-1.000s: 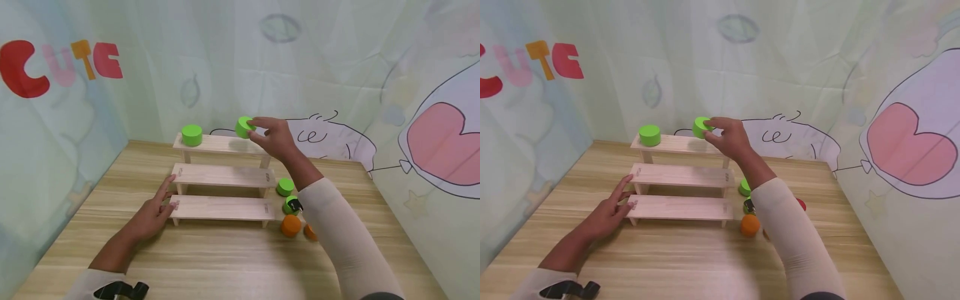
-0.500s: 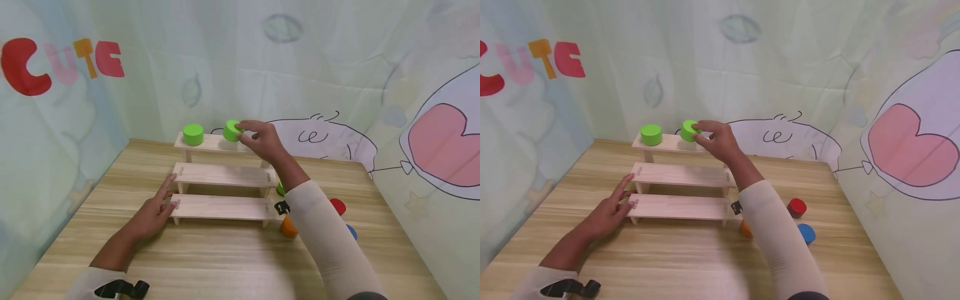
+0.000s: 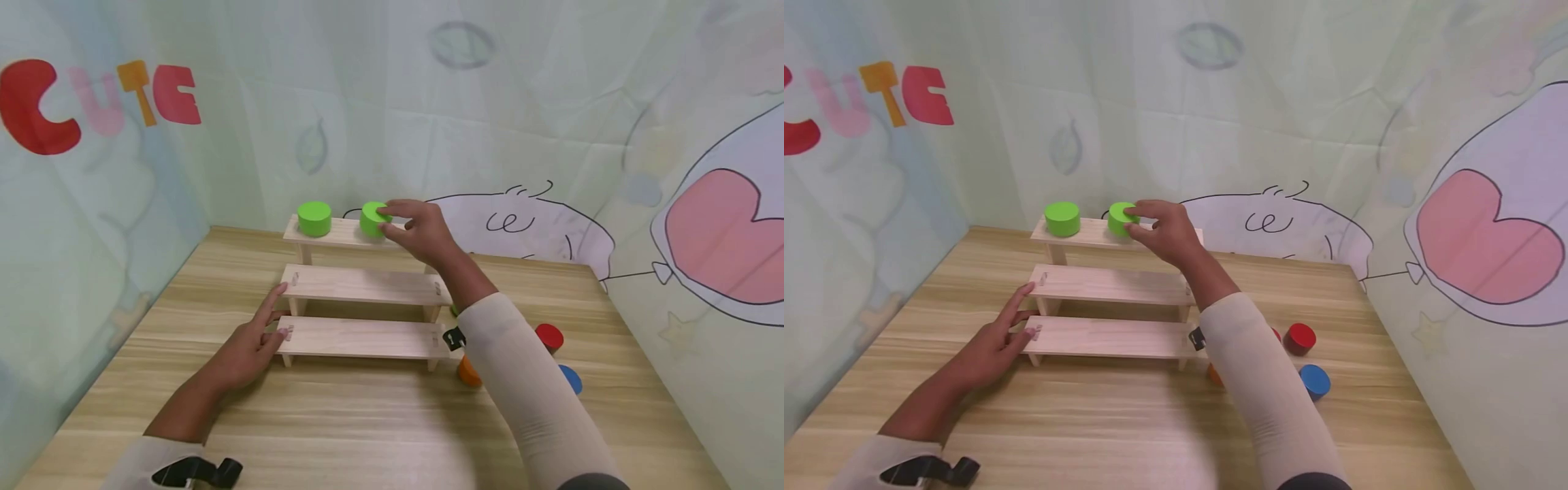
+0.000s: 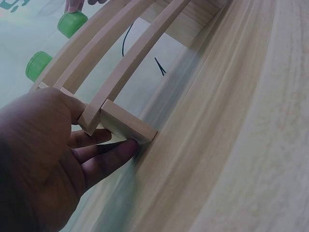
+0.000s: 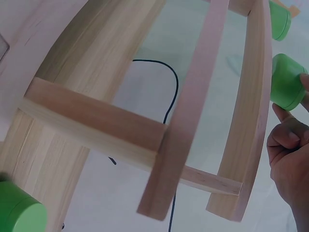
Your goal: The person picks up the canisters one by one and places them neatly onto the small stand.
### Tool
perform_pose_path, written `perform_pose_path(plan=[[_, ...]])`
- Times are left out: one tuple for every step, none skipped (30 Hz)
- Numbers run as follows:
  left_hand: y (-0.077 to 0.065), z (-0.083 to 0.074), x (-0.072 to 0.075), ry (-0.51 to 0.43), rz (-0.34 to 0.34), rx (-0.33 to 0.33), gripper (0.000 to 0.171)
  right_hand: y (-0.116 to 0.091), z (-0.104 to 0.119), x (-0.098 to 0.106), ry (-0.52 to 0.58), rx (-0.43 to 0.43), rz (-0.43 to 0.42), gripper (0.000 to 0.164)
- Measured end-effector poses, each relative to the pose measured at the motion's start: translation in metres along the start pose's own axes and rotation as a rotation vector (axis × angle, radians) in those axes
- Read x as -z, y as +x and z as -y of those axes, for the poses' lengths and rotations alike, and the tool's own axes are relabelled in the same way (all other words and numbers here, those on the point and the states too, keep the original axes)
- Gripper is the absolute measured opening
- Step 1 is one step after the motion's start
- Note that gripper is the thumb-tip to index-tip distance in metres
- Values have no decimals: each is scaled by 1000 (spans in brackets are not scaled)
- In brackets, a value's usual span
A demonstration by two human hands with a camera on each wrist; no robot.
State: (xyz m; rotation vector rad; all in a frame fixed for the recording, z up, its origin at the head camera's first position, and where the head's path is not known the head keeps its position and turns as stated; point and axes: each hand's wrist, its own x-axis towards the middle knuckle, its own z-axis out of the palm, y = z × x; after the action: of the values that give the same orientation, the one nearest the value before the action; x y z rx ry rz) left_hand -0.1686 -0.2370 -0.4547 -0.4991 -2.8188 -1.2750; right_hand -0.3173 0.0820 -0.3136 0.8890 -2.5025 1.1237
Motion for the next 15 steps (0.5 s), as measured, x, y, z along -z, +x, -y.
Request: perform_pose_path(plan=[[0,0,0,-2,0,2,76,0,0,0,-7,1,4,30],[0,-1,0,-1,1,2,76,0,0,-1,-14,2,6,30],[-1,-1,0,0,1,2,76,1,1,-1,-16,1,9,30],[-1,-1,0,0,1,1,76,1,2,-1,-18,-2,13,30],[-1,-1,-1,-1,1,0,76,1,2,-1,-17,-6,17,31],[-1,-1,-1,-1,2,0,76,1,3,-1,-18,-9,22,31],[-1,-1,-1,1,1,-3,76,1,3,-1,-20,-12,27,31],[-1,-1,-1,7,0,-4,76,1,4,-1,-23,-15,32,31],[-1,0,-1,9,-1,-5,76,1,4,-1,-28,-18,38,31],[-1,0,-1,11,-2,-7,76,1,5,-1,-36,-21,42,32],[-1,0,-1,11,-5,-9,76,1,5,-1,-43,-21,47,31],[0,0,-1,11,-5,-10,76,1,5,-1,-52,-21,52,31],[0,1,-1,13,-6,-11,76,2,5,-1,-62,-23,58,31],[0,1,-1,11,-4,-9,76,2,5,-1,-70,-25,63,31],[0,1,-1,9,-2,-8,76,2,5,-1,-77,-27,68,30]])
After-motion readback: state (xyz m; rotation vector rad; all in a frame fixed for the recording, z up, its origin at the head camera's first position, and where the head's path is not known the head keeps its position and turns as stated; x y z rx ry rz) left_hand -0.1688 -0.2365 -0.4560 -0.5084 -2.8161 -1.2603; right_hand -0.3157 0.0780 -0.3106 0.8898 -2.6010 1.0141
